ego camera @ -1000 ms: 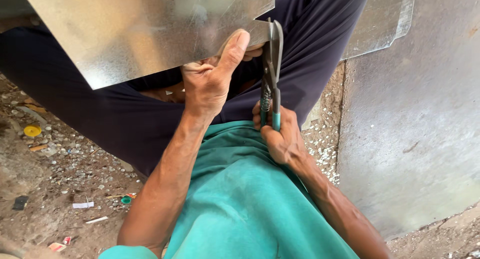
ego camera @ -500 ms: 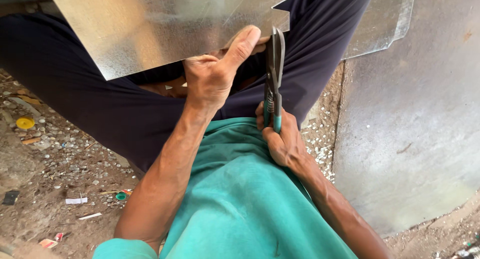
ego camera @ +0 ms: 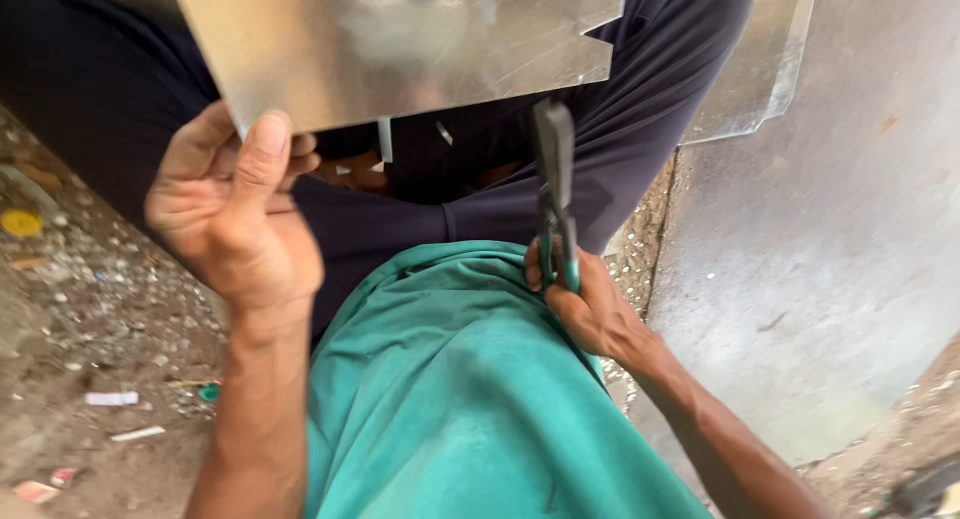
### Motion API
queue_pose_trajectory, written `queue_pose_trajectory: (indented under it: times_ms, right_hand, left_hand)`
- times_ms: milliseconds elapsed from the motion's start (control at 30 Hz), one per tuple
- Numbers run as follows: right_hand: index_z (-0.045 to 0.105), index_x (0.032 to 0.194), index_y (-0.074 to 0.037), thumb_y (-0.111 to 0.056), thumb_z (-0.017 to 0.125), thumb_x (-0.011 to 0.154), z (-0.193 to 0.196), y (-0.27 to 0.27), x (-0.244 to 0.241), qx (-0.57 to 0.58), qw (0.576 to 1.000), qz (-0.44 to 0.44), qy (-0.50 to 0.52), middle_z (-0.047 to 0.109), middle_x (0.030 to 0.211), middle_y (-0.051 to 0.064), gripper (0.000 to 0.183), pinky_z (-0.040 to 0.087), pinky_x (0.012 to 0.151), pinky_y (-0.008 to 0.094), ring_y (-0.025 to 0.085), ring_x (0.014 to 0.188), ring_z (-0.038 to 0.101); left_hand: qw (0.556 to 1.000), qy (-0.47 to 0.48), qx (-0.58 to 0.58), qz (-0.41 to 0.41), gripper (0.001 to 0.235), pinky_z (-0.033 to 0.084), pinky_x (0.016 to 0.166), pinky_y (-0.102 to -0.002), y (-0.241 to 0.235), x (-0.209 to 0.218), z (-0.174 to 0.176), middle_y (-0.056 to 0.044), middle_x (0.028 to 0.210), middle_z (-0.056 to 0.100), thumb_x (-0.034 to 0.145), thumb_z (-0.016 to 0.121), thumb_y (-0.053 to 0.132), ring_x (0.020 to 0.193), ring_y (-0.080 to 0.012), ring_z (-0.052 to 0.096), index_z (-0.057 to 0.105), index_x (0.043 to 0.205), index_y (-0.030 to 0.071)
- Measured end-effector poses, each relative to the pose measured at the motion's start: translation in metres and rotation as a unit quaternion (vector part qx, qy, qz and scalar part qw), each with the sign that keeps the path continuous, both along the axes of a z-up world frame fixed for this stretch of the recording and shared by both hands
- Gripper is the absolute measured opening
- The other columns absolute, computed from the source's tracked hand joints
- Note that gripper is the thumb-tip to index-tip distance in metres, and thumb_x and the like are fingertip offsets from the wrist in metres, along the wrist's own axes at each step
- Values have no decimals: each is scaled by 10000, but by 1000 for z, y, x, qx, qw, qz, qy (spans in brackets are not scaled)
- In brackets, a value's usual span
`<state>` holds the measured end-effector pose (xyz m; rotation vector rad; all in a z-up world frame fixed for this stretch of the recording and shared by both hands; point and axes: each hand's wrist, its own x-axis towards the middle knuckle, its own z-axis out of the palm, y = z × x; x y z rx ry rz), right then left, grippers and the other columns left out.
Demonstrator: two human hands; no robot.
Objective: The person sits cross-legged and uses tin snips to cut a series of small triangular notches along the edge of a large metal sheet. The cut pieces fall to the ground as the person continues cutting along the edge.
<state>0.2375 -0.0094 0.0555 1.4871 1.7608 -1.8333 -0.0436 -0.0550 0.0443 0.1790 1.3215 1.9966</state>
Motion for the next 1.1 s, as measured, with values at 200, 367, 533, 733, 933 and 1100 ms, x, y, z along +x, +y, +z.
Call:
queue_pose_trajectory:
  times_ms: [200, 367, 533, 733, 933, 1100]
  right_hand:
    - [541, 1261, 10, -12, 490, 654, 12, 13, -50, -59, 987, 143, 40, 666, 1056, 140, 610, 483, 933, 390, 243, 989, 616]
    - [527, 1221, -16, -15, 483, 672, 23, 21, -92, -80, 982, 168, -29, 616, 969, 119, 550, 504, 770, 385, 226, 836, 564]
    - [542, 1130, -17, -6, 491, 690, 33, 22, -109, -50, 980, 181, -61, 604, 914, 98, 443, 500, 762, 366, 208, 809, 566]
    - [609, 919, -25, -29, 466, 762, 9, 18, -95, 13, 984, 169, -59, 627, 721, 70, 213, 505, 612, 364, 185, 644, 583]
    - [613, 799, -7, -118, 575, 841, -21, 15, -43, 115, 974, 192, -41, 582, 594, 141, 125, 466, 565, 404, 211, 537, 521]
    - [644, 801, -31, -134, 589, 835, -36, -1, -8, 94, 980, 148, -96, 576, 601, 143, 121, 480, 601, 404, 216, 602, 538]
  left_hand:
    - [999, -12, 13, -38, 97, 612, 826, -256, -40, -3, -38, -141, 1018, 766, 1042, 735, -39, 851, -150, 717, 742, 1137, -57]
    - [995, -85, -14, -54, 255, 618, 713, -258, -33, 0, -43, -107, 919, 765, 940, 735, 4, 762, -124, 722, 683, 1178, -69]
    - [998, -51, -30, -37, 382, 611, 667, -249, -25, -12, -29, -119, 847, 750, 910, 793, -19, 714, -114, 695, 524, 1179, -43]
    - [999, -21, -21, -23, 436, 574, 624, -236, -40, 5, -60, -111, 798, 732, 923, 795, -38, 660, -102, 650, 423, 1144, 17]
    - [979, 126, -49, -155, 280, 422, 604, -268, 24, -29, -9, -12, 748, 546, 1014, 689, 218, 665, -91, 490, 525, 904, 20]
    - [964, 188, -135, -133, 631, 210, 489, -340, 82, -61, 38, -26, 494, 376, 1046, 601, 324, 463, -160, 299, 393, 552, -10]
